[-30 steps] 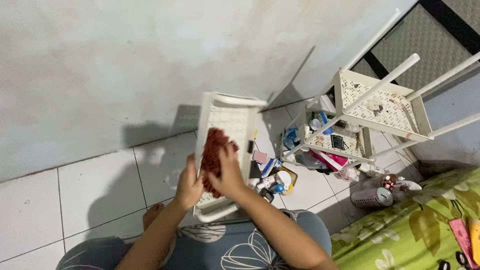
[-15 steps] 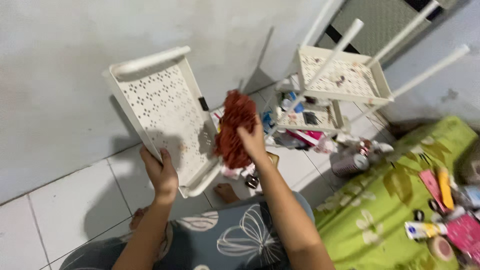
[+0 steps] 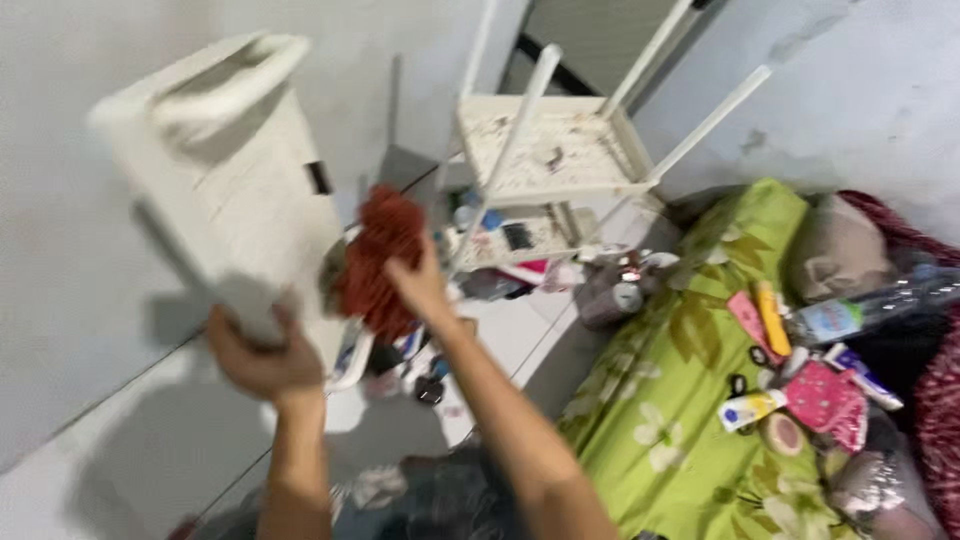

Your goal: The person sits on the floor and wipes the perforated trays of a white plastic shelf rack with a red cloth, then detaches the trays and pulls the white plastic legs off the rack. They pick small bottles and items off the trays and set them aside while taking the rack apart.

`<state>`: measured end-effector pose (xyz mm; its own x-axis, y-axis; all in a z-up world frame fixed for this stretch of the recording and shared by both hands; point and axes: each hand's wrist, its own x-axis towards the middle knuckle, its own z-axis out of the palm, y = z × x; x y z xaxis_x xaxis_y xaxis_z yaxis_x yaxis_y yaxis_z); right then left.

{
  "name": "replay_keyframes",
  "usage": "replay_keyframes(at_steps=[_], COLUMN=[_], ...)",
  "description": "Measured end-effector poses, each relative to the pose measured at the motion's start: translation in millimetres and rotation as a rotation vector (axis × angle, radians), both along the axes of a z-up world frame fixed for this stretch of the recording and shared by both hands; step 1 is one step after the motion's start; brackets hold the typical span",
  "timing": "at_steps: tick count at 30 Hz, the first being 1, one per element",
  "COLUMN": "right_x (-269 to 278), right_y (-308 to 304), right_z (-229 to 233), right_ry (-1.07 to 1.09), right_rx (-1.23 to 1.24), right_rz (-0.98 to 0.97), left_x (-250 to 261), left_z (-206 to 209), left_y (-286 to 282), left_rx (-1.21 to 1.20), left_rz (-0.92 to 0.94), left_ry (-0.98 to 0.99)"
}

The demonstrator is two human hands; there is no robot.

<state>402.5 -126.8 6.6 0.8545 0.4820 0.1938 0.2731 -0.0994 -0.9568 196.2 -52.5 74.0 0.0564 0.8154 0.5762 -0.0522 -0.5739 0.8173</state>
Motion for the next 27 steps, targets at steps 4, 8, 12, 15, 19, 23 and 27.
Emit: replay_keyframes(at_steps=[4, 8, 12, 15, 19, 23, 27], right_x=[-8.1, -19.2, -20.4, -6.0, 5.6, 20.7, 55.7], right_y=[-0.7, -7.9, -16.1, -22.2, -45.0, -70.2, -115.4], right_z=[-3.2, 16.3, 29.4, 29.0, 26.2, 30.7, 42.5], right_ry=[-0.124, -0.201, -0.103, -0.176, -0.213, -0.288, -0.561], right_rx=[0.147, 0.074, -0.127, -0.194, -0.144, -0.183, 0.073], right_rz=[0.040, 0.046, 0.125, 0.248, 0.392, 0.444, 0.437], left_x=[40.6, 53.2, 41.1, 24.9, -1.3, -17.5, -16.7], left_z=[-23.4, -45.0, -64.3, -79.1, -86.6, -71.0, -37.7], left_y=[13.5, 22.0, 9.2, -3.8, -39.6, -88.1, -146.9], left_rx=[0.178, 0.229, -0.139, -0.383, -0.652, -0.753, -0.311], left_rz=[0.139, 0.190, 0.087, 0.099, 0.162, 0.097, 0.367], left_ry=[0.218, 0.383, 0.474, 0.531, 0.580, 0.078, 0.084])
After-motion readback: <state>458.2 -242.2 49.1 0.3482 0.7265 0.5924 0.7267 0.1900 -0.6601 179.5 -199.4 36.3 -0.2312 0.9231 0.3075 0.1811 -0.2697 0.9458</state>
